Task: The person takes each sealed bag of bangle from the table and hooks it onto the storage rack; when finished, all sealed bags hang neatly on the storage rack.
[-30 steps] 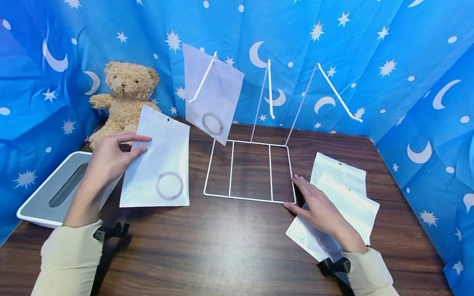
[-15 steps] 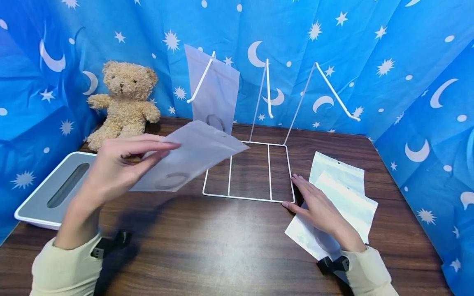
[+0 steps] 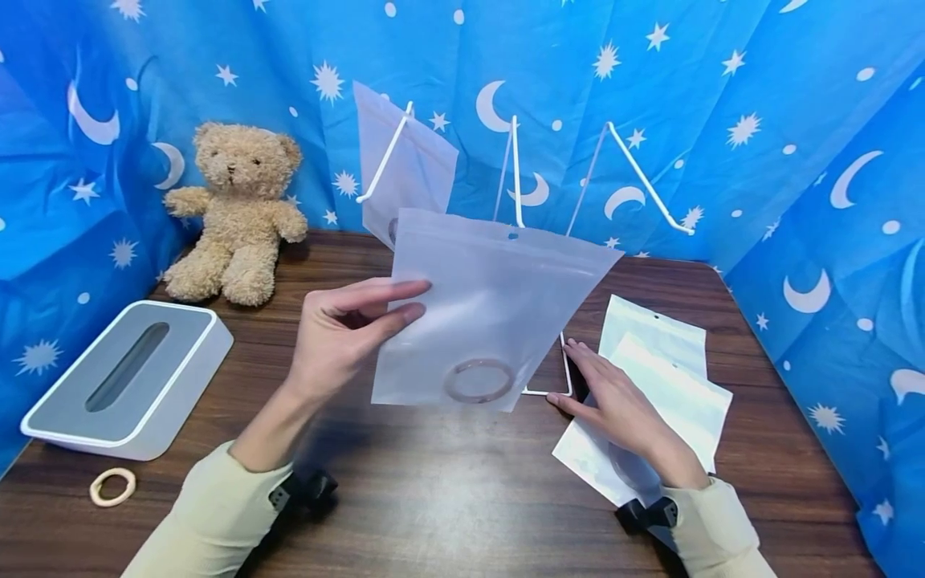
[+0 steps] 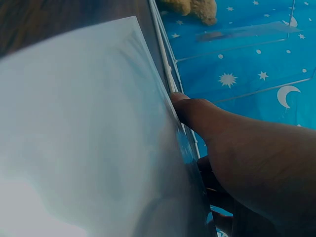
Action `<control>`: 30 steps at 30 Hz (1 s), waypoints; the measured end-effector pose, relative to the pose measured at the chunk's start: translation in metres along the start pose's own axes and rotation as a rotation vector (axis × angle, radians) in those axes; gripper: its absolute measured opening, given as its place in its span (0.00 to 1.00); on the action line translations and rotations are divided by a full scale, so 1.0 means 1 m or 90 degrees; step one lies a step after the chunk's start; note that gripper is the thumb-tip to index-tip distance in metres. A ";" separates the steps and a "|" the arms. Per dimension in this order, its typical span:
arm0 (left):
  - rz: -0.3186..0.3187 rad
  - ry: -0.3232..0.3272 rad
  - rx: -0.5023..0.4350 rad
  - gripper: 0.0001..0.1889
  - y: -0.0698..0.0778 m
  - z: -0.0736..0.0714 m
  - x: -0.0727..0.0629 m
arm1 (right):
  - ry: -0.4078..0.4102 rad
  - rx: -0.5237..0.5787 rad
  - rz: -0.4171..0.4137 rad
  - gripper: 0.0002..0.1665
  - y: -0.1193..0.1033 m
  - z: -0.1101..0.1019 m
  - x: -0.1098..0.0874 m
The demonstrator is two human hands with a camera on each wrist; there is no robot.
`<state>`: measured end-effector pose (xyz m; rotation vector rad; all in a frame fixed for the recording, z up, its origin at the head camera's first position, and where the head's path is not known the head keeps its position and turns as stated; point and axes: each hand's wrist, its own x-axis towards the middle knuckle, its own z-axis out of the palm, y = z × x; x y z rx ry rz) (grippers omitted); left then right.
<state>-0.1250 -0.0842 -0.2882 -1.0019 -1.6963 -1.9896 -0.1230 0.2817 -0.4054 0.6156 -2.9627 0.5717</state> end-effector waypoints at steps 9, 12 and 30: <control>-0.024 0.011 0.000 0.14 -0.018 0.003 0.004 | -0.006 -0.003 0.003 0.51 -0.001 0.000 0.001; -0.036 0.017 -0.003 0.13 -0.022 0.003 0.005 | -0.007 -0.003 0.002 0.51 -0.001 -0.001 0.001; -0.059 0.036 -0.016 0.13 -0.034 0.006 0.011 | -0.008 0.002 0.008 0.52 0.000 -0.001 -0.001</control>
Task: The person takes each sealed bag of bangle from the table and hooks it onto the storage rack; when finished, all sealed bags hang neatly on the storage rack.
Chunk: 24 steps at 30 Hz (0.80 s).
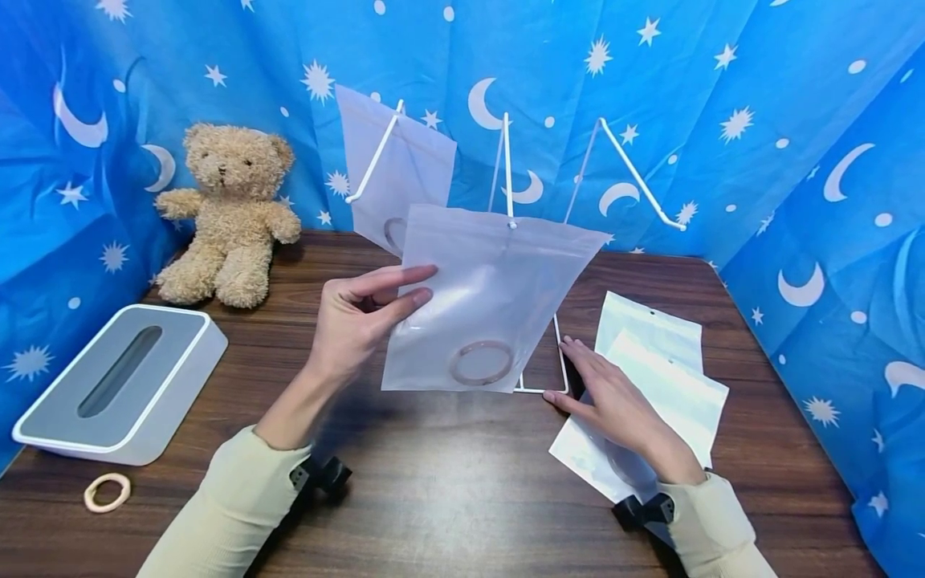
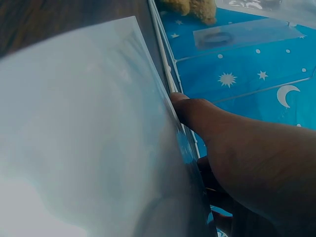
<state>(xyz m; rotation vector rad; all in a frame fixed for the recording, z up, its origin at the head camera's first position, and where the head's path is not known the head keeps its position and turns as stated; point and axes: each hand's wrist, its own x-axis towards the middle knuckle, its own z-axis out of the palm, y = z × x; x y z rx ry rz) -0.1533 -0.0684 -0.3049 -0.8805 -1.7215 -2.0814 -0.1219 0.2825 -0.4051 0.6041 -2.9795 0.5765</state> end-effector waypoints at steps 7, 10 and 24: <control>-0.011 0.016 -0.007 0.14 -0.009 0.000 0.004 | -0.001 0.006 -0.003 0.51 0.000 0.000 0.000; -0.008 0.026 0.009 0.14 -0.017 -0.001 0.011 | 0.000 0.005 -0.001 0.51 0.000 0.000 0.000; 0.000 0.091 -0.002 0.13 -0.039 0.011 0.063 | -0.002 -0.002 0.012 0.51 -0.001 0.001 0.001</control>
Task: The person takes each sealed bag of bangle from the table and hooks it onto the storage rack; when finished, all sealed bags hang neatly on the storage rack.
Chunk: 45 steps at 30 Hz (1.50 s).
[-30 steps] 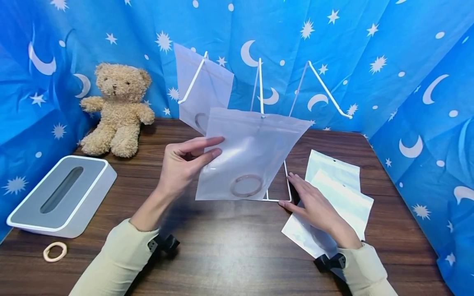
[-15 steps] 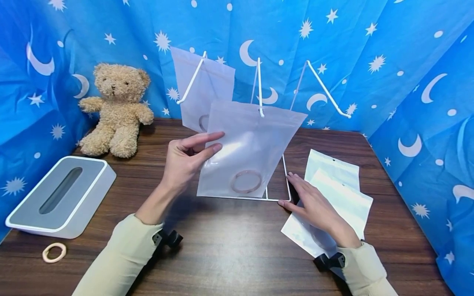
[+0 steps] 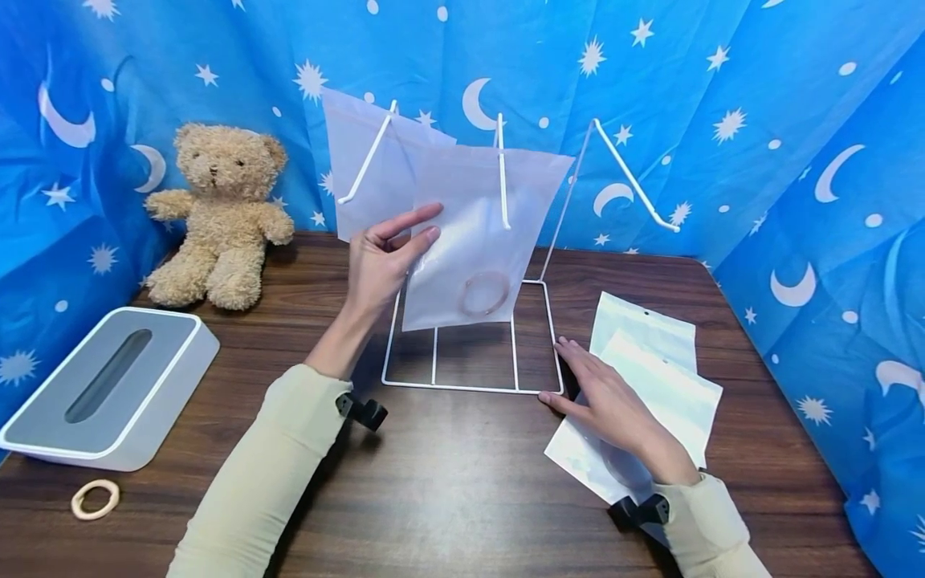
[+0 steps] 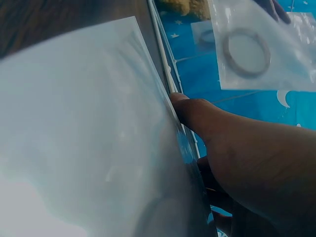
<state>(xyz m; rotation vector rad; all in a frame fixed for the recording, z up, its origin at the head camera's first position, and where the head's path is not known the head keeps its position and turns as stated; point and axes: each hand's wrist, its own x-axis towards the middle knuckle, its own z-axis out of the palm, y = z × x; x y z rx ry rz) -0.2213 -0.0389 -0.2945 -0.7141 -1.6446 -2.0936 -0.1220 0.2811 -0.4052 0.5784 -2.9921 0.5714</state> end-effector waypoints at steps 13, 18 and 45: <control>0.000 0.025 0.035 0.14 -0.011 0.004 0.025 | 0.000 -0.008 0.002 0.52 -0.001 0.000 0.000; 0.043 0.029 0.113 0.14 -0.012 0.006 0.026 | -0.004 -0.011 0.006 0.52 -0.001 0.000 0.000; 0.056 -0.115 0.261 0.18 0.015 -0.038 -0.002 | -0.006 -0.004 0.004 0.52 -0.001 0.000 0.000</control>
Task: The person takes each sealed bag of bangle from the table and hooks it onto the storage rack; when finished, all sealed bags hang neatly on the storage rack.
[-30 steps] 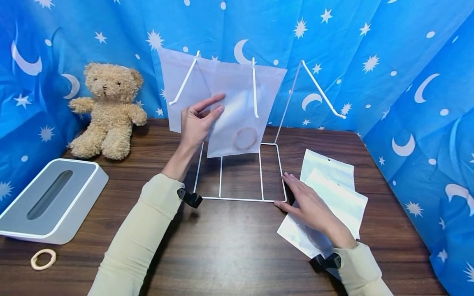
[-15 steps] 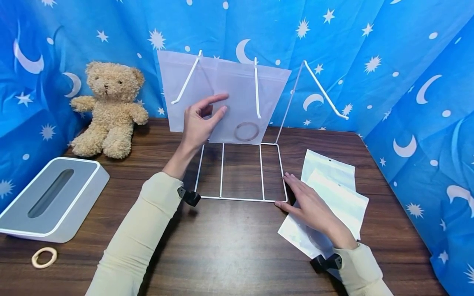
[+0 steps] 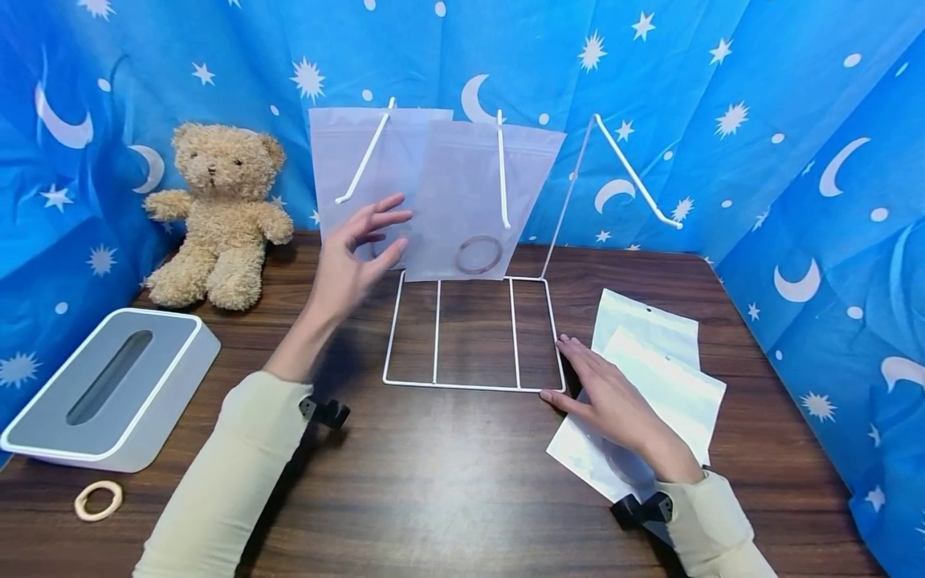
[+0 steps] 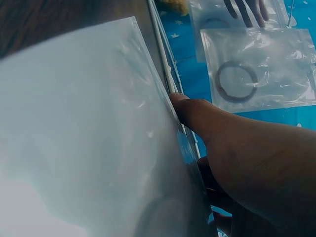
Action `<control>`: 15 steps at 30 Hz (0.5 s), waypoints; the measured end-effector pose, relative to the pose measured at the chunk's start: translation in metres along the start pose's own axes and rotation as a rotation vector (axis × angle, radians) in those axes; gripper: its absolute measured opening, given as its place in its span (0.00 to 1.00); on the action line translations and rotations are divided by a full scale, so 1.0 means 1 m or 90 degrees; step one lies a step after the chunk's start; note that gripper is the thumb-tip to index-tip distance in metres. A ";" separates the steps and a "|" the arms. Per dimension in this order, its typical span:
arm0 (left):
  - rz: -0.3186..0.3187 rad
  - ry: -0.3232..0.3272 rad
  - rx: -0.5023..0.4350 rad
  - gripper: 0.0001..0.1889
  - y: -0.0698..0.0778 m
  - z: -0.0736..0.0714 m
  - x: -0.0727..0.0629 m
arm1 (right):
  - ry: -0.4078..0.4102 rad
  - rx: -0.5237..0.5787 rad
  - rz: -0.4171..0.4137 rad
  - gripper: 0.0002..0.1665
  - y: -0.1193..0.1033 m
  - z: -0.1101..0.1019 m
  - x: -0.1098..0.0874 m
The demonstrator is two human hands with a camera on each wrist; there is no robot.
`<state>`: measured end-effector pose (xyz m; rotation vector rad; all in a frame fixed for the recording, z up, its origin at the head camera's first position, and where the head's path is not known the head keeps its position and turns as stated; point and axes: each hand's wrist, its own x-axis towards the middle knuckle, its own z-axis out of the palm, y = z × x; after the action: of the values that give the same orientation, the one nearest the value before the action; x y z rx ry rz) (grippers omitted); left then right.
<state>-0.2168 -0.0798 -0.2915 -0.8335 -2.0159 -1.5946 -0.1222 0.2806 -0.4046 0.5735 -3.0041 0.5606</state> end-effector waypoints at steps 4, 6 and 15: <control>-0.083 -0.064 -0.005 0.25 -0.003 -0.013 -0.030 | -0.003 -0.001 -0.001 0.52 0.000 0.001 0.000; -0.125 -0.104 0.015 0.29 -0.010 -0.019 -0.047 | -0.005 -0.001 -0.002 0.52 0.000 0.001 0.001; -0.257 -0.249 0.126 0.40 -0.028 -0.023 -0.099 | -0.005 0.004 0.002 0.52 0.001 0.000 0.001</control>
<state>-0.1649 -0.1250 -0.3714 -0.7388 -2.7121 -1.4774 -0.1234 0.2814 -0.4049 0.5719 -3.0126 0.5683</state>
